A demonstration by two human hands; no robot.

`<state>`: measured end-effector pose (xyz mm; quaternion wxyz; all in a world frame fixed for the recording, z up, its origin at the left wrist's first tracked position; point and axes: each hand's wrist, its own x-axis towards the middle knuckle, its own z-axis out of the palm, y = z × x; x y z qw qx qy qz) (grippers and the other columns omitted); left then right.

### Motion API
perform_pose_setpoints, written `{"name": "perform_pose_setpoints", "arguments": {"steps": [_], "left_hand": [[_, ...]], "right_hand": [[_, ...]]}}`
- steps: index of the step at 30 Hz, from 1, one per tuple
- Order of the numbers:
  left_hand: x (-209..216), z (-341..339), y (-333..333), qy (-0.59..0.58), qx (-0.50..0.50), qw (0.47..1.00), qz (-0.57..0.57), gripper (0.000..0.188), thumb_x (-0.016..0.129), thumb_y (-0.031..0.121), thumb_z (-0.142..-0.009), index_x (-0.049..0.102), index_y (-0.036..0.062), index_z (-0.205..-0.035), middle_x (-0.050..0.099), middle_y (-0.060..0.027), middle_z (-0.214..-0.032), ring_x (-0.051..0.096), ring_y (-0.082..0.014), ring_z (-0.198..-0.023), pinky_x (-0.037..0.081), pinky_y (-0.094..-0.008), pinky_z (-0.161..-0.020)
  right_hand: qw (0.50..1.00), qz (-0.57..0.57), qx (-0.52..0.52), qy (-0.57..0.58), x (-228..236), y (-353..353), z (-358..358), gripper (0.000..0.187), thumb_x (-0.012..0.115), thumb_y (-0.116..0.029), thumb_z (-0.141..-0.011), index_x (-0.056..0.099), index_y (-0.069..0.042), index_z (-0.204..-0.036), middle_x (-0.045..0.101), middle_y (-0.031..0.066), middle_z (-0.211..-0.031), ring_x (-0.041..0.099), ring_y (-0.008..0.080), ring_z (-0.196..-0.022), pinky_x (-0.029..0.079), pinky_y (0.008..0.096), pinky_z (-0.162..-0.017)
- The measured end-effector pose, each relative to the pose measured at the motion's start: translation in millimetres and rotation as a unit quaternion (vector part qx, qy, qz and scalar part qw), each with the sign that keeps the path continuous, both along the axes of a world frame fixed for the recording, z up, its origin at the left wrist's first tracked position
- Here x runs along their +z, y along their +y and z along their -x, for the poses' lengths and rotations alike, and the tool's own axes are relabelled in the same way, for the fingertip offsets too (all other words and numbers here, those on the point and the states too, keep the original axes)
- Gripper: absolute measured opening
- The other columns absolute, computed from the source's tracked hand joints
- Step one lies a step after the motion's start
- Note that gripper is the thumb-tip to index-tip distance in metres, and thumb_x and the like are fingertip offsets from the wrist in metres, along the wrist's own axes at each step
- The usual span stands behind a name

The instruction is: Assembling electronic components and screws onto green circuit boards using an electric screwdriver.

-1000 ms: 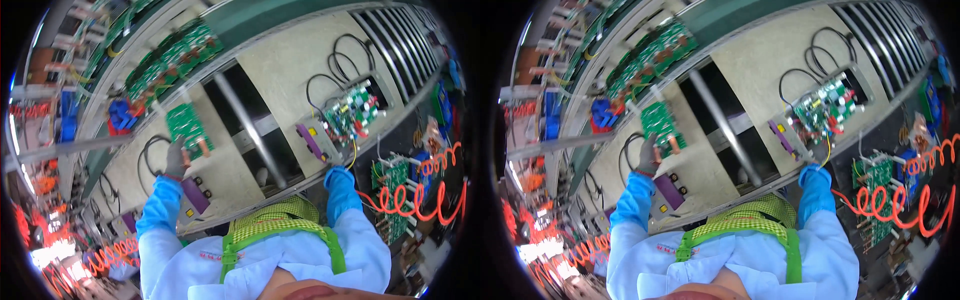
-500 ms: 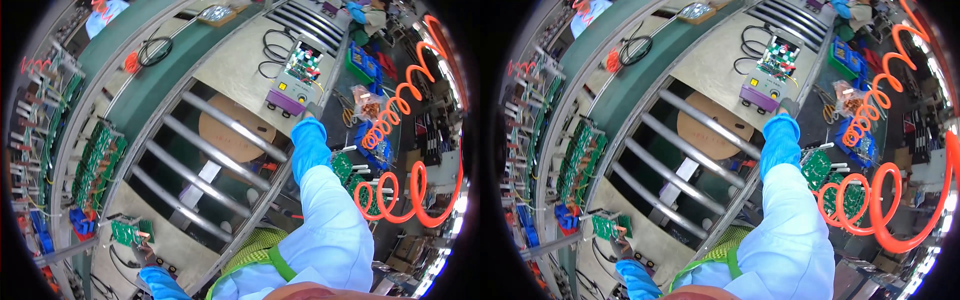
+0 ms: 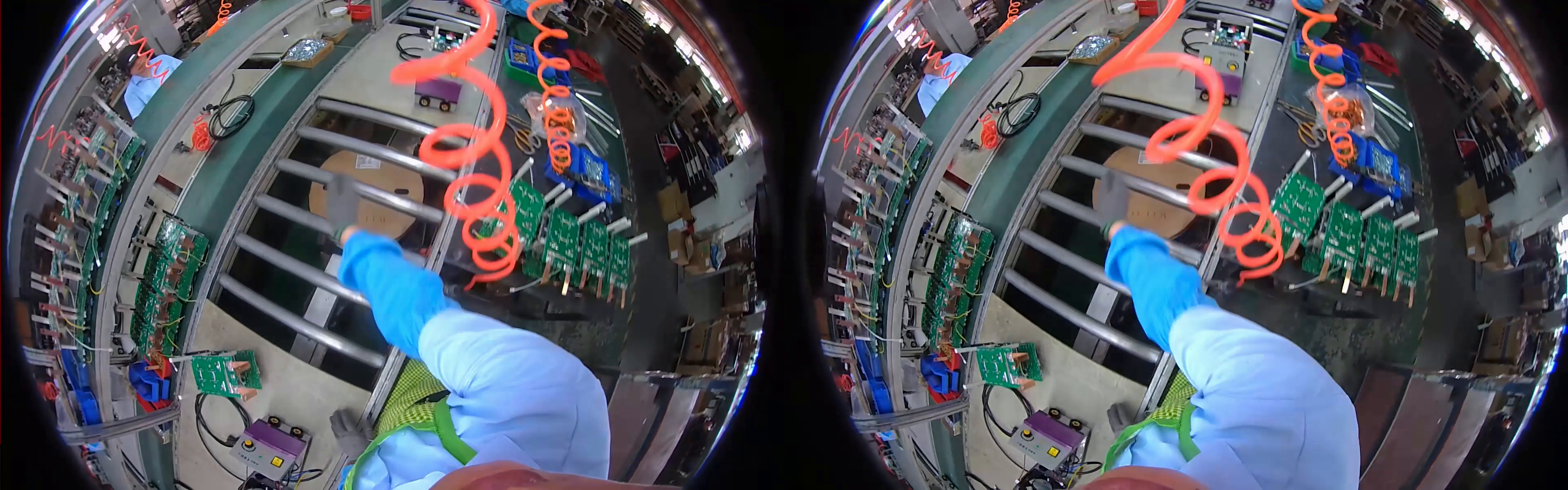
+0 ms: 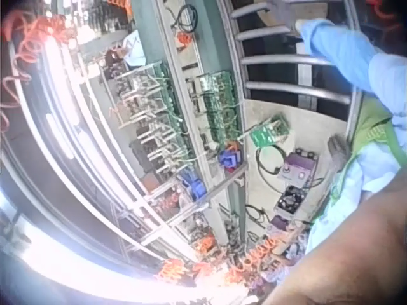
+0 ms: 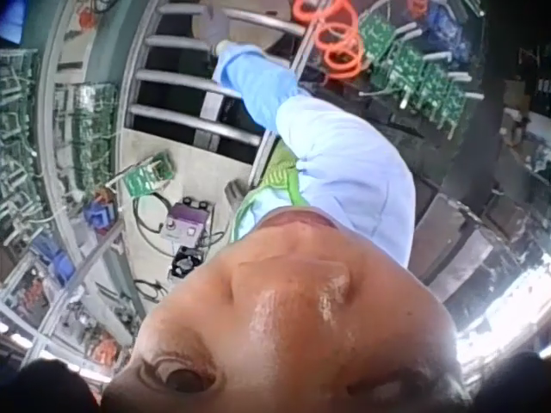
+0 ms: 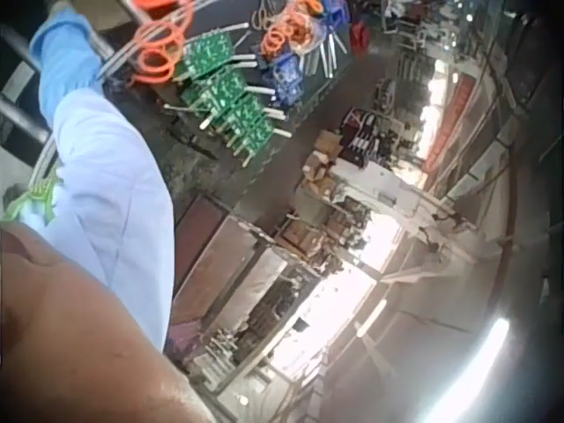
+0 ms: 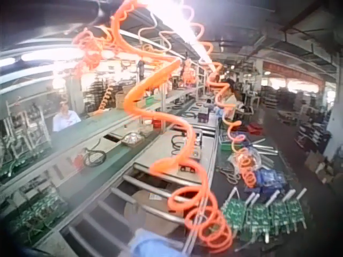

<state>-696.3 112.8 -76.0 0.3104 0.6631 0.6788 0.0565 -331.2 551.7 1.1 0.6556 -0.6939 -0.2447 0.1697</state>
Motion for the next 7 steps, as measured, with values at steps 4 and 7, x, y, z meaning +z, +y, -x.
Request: {"name": "perform_pose_setpoints", "arguments": {"steps": [4,7], "left_hand": [[4,26,-12,0.1,-0.231,0.963,-0.099,0.074,0.054,0.043,-0.083,0.031,-0.0071,-0.132,0.032,-0.0329,-0.134,0.026,-0.051,-0.126,0.019,-0.0601,-0.104],[0,33,-3,0.118,-0.297,0.944,-0.085,0.081,0.052,0.048,-0.083,0.026,-0.006,-0.137,0.023,-0.0324,-0.14,0.019,-0.0477,-0.132,0.011,-0.0598,-0.107]], "right_hand": [[0.943,-0.071,0.317,-0.077,13,-185,108,0.027,0.051,-0.019,-0.09,0.058,-0.005,-0.112,0.06,0.0165,-0.106,0.058,0.0305,-0.099,0.045,0.037,-0.088],[0.907,0.043,0.413,-0.071,-44,-295,129,0.032,0.051,-0.022,-0.091,0.056,-0.007,-0.118,0.058,0.0162,-0.116,0.055,0.0284,-0.108,0.042,0.0364,-0.095]]}}
